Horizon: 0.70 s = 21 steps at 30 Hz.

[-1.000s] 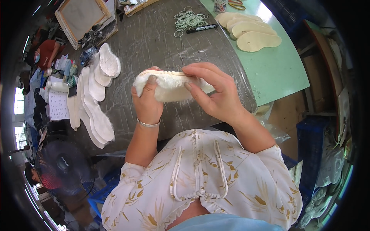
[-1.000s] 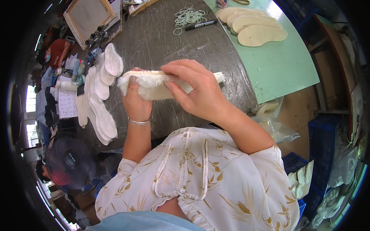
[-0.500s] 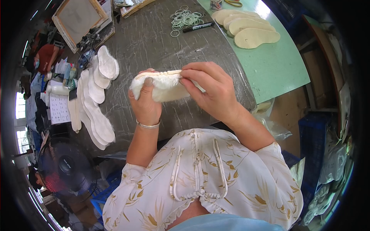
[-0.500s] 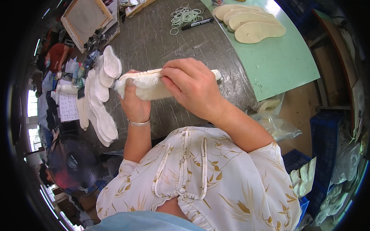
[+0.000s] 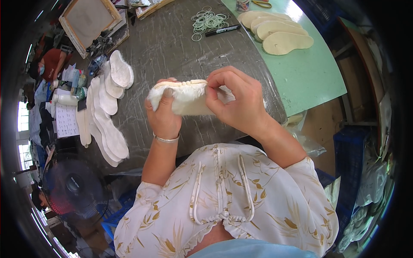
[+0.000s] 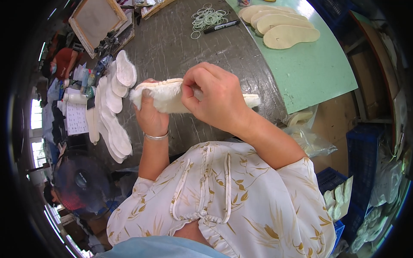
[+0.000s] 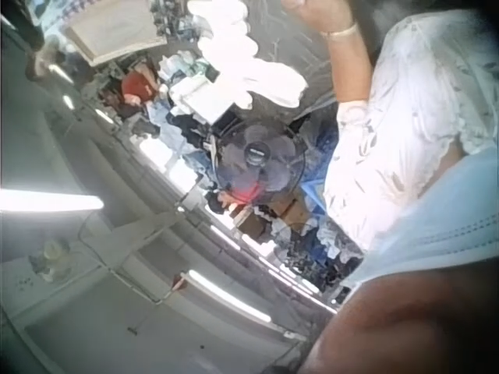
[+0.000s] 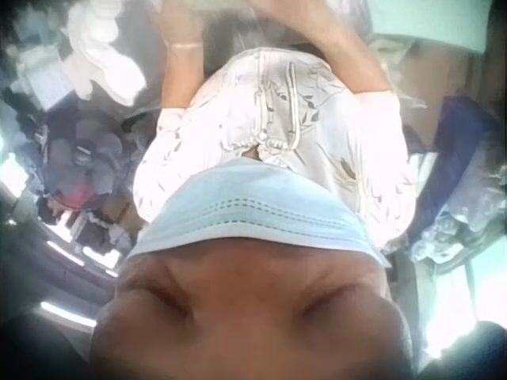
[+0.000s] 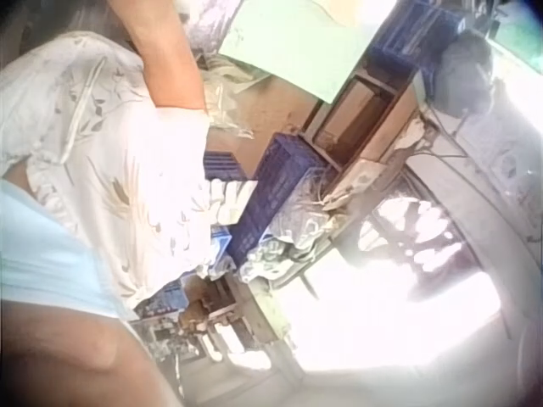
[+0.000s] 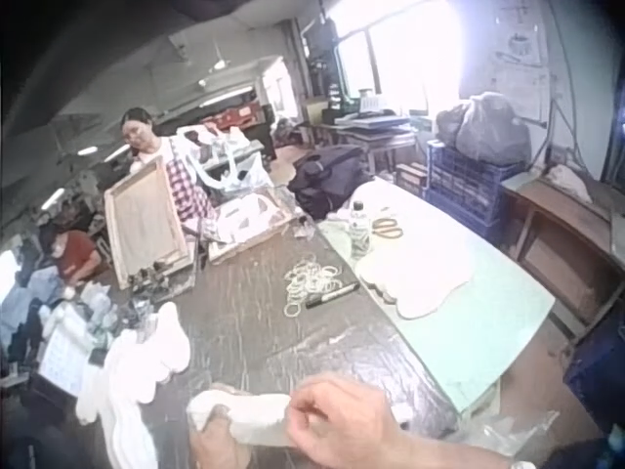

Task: Assembling and trimming fuzzy shoe insoles by aligning layers and using scissors to cut away excess material.

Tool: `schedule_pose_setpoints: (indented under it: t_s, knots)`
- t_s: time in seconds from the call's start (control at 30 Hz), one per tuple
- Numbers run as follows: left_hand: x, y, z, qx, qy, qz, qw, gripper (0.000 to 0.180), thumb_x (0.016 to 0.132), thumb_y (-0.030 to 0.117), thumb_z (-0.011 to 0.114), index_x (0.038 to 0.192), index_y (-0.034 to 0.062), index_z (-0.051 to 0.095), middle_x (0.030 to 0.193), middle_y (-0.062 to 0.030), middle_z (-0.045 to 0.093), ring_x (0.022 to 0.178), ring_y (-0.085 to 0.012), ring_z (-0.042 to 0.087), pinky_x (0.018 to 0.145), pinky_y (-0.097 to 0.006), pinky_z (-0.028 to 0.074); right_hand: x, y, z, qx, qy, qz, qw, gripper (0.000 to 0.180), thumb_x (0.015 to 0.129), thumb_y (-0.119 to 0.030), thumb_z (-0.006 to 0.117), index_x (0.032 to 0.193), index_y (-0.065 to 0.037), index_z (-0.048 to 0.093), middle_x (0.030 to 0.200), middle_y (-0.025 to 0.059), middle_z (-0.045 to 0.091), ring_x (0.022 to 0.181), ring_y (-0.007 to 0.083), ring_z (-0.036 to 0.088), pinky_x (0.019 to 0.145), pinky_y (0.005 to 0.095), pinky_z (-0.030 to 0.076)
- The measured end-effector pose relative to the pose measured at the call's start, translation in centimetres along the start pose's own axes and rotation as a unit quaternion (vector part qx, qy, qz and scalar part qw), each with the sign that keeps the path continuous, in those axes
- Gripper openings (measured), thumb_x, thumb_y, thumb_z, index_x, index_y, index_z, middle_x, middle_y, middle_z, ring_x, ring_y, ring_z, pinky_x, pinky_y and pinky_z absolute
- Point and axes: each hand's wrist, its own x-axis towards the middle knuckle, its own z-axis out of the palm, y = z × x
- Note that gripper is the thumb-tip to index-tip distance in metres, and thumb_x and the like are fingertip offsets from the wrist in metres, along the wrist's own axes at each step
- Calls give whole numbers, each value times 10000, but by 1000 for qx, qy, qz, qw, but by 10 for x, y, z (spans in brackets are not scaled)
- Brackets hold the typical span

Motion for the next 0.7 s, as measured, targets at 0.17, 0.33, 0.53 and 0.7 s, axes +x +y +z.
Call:
schedule_pose_setpoints:
  t_s: [0.17,0.33,0.53,0.7]
  knots:
    - [14,3,-11,37,28,-68,997,323,950,251,550,1128,-18,530,1001,-104,602,926,-209,610,821,-353,507,16,17,-20,303,-201,275,890,337,890,-86,581,1208,6,522,862,79,663,778,137,628,730,263,516]
    - [26,6,-16,-70,46,-58,995,308,943,222,568,1104,-40,550,970,-135,629,885,-220,631,790,-344,524,18,21,-25,316,-229,283,876,366,970,-211,502,1259,13,537,948,99,681,822,113,623,734,262,514]
    - [25,6,-3,-10,60,-41,997,285,919,189,604,1082,-43,579,1007,-121,636,875,-193,631,781,-320,523,15,12,-8,170,-188,199,947,297,856,-211,681,1060,5,673,909,80,695,766,108,618,682,251,495]
    - [26,12,10,86,9,-35,996,472,918,348,595,1178,-43,544,1025,-111,623,903,-175,613,808,-304,498,25,9,5,69,-137,128,980,234,811,-204,681,918,4,686,790,144,684,663,221,653,614,294,510]
